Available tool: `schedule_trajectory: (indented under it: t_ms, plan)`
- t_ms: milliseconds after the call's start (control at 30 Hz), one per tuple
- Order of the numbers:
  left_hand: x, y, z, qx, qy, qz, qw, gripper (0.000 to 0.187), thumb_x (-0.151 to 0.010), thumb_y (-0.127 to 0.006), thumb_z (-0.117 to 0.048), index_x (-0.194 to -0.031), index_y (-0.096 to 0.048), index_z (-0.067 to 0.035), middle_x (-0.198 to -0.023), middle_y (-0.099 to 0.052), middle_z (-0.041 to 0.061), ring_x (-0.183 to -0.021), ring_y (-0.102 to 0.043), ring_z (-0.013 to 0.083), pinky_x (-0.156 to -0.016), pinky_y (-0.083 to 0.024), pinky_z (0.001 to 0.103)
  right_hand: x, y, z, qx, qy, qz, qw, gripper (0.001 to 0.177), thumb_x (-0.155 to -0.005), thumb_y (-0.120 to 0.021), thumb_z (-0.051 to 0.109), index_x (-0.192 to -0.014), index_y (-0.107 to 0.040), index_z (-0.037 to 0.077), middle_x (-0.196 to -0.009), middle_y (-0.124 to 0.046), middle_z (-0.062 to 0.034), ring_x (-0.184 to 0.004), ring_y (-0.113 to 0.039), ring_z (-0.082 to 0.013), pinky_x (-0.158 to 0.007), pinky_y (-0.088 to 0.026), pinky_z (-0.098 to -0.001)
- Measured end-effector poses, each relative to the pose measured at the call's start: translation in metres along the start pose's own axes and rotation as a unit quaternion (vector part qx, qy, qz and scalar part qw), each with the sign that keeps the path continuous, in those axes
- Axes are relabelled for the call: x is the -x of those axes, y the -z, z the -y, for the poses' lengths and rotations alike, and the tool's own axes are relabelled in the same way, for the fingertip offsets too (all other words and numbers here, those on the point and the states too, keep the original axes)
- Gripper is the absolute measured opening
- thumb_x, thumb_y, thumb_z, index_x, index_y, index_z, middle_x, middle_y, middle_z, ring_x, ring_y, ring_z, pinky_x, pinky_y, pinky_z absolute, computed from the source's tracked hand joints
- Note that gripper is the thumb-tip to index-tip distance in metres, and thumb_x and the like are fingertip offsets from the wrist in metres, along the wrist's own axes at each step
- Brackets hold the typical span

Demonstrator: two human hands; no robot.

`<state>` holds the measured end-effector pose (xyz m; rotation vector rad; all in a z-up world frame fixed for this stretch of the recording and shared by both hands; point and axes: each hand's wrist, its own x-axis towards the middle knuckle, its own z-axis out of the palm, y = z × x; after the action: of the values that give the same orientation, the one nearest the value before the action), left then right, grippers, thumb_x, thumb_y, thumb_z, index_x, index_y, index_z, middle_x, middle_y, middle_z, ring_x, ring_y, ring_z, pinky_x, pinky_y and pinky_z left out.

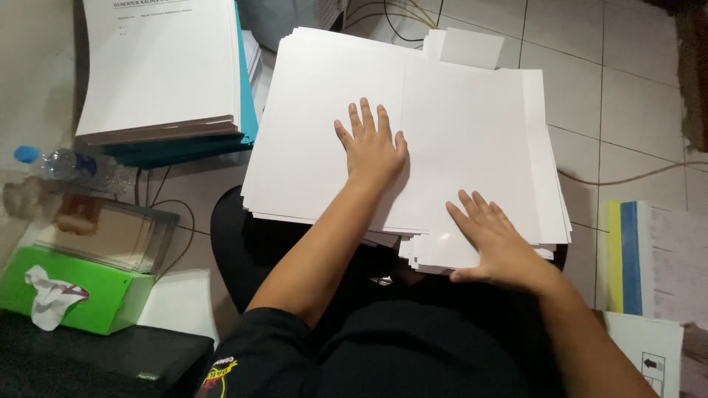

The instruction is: Sorting and organizing a large stack of white papers and documents in an office setting.

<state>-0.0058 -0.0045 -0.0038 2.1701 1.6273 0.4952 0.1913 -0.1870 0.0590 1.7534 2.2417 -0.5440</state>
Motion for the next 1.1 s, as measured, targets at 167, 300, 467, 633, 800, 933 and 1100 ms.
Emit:
schedule_trajectory:
  t_ms: [167,300,467,633,800,933,1100]
  plan:
    - [-0.001,0.003,0.001,-0.01,0.001,0.008,1.0,0.064,-0.103,-0.037,-0.035,-0.155,-0.036,0.001,-0.163,-0.022,0.035,-0.156,-0.009,0.0466,-0.115,0.007,0.072,-0.004,0.047,-0.005,-0.161,-0.007,0.172,0.972,0.118,-0.073,-0.049,0.088,-0.164,-0.005,0.028,-0.172,0.012,-0.0117,-0.156,0.016,-0.0382,-0.125,0.01,-0.0544]
    - [-0.003,0.005,0.001,0.004,0.009,0.021,1.0,0.064,-0.102,-0.037,-0.035,-0.155,-0.034,0.001,-0.163,-0.019,0.035,-0.156,-0.007,0.0467,-0.116,0.009,0.071,-0.05,0.031,-0.058,-0.065,-0.086,0.137,0.985,0.093,-0.093,-0.026,0.08,-0.165,-0.002,0.027,-0.172,0.011,-0.0117,-0.156,0.014,-0.0354,-0.123,0.011,-0.0559]
    - [-0.018,-0.017,0.003,-0.065,0.044,0.032,0.996,0.071,-0.099,-0.032,-0.045,-0.159,-0.024,-0.009,-0.168,-0.007,0.022,-0.155,-0.002,0.0422,-0.12,-0.001,0.068,-0.136,0.056,-0.126,-0.087,-0.331,0.007,0.94,0.103,-0.091,-0.028,0.072,-0.16,0.012,0.008,-0.17,0.019,-0.0078,-0.158,0.016,-0.0213,-0.128,0.003,-0.0463]
    - [-0.016,0.002,0.0,-0.025,0.037,0.044,0.998,0.068,-0.099,-0.035,-0.04,-0.158,-0.028,-0.004,-0.166,-0.011,0.028,-0.156,-0.002,0.0443,-0.117,0.005,0.07,-0.241,0.04,-0.136,-0.048,-0.382,-0.088,0.919,0.103,-0.098,-0.013,0.075,-0.16,0.002,-0.007,-0.168,0.009,-0.0246,-0.157,0.01,-0.0342,-0.121,0.016,-0.0532]
    - [-0.012,0.014,-0.001,0.022,0.026,0.069,0.997,0.066,-0.101,-0.035,-0.034,-0.156,-0.031,0.001,-0.164,-0.014,0.035,-0.156,-0.001,0.0467,-0.115,0.012,0.071,-0.271,0.06,-0.062,-0.114,-0.298,-0.135,0.938,0.101,-0.101,-0.02,0.073,-0.16,-0.003,-0.008,-0.166,0.007,-0.0306,-0.156,0.009,-0.0394,-0.124,0.009,-0.0539]
    - [-0.012,0.014,-0.001,0.03,0.017,0.058,0.998,0.065,-0.101,-0.036,-0.033,-0.156,-0.031,0.002,-0.164,-0.014,0.036,-0.156,0.0,0.0463,-0.115,0.013,0.071,-0.226,0.084,-0.053,-0.089,-0.222,-0.15,0.959,0.089,-0.107,-0.023,0.063,-0.161,-0.015,-0.007,-0.168,-0.009,-0.0295,-0.157,-0.003,-0.0381,-0.124,0.001,-0.0563]
    - [-0.008,0.011,0.0,0.031,0.02,0.049,0.998,0.065,-0.101,-0.036,-0.034,-0.156,-0.032,0.0,-0.164,-0.016,0.034,-0.157,-0.003,0.0445,-0.117,0.011,0.069,-0.179,0.058,-0.076,-0.044,-0.225,-0.149,0.962,0.088,-0.107,-0.023,0.065,-0.163,-0.018,-0.003,-0.169,-0.014,-0.0273,-0.157,-0.008,-0.0364,-0.125,-0.003,-0.0549]
